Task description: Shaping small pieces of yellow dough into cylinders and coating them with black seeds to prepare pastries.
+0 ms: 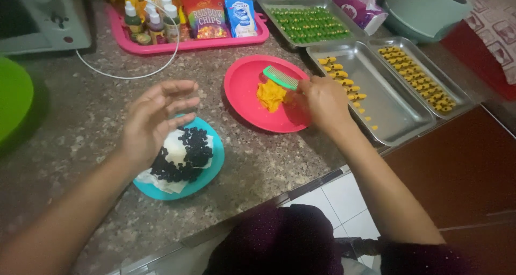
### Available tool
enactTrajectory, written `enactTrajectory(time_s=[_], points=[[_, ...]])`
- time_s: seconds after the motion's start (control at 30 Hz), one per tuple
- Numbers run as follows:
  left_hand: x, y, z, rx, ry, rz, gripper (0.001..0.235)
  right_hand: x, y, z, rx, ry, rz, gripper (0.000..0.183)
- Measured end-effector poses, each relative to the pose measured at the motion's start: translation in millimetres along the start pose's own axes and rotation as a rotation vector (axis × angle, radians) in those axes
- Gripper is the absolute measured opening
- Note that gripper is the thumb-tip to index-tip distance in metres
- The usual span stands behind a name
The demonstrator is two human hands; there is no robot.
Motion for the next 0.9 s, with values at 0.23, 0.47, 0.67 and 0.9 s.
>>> enactTrajectory(time_s=[0.23,0.47,0.67,0.9], points=[[1.0,1.4,-2.5,-0.029,-0.022,0.008,0.064,9.7,-46.6,45.6,-0.172,-0.324,-0.204,0.061],[1.5,2.7,-2.9,-0.044,-0.045,-0.005,0.063,2.3,-67.9,48.9,-0.204,-0.389,-0.277,0.083],[2.5,3.1,-4.6,-0.069,-0.056,-0.024,0.062,-5.4,-70.2,31.2,-0.257,-0.395,-0.284,0.080],[7.8,21.0,-18.6,-0.336,-0.247,-0.102,0.051,-10.4,-61.0,7.7,-0.313,-0.327,-0.249,0.065]])
Point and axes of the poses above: each hand's wrist, its own x-axis away from the middle knuckle, its own z-axis out of the back of the hand, y = z × x, the point moved 2 cm from there along -x, towards the middle knuckle, and after that the axes turned 10 degrees about -z, right-handed, at the moved point
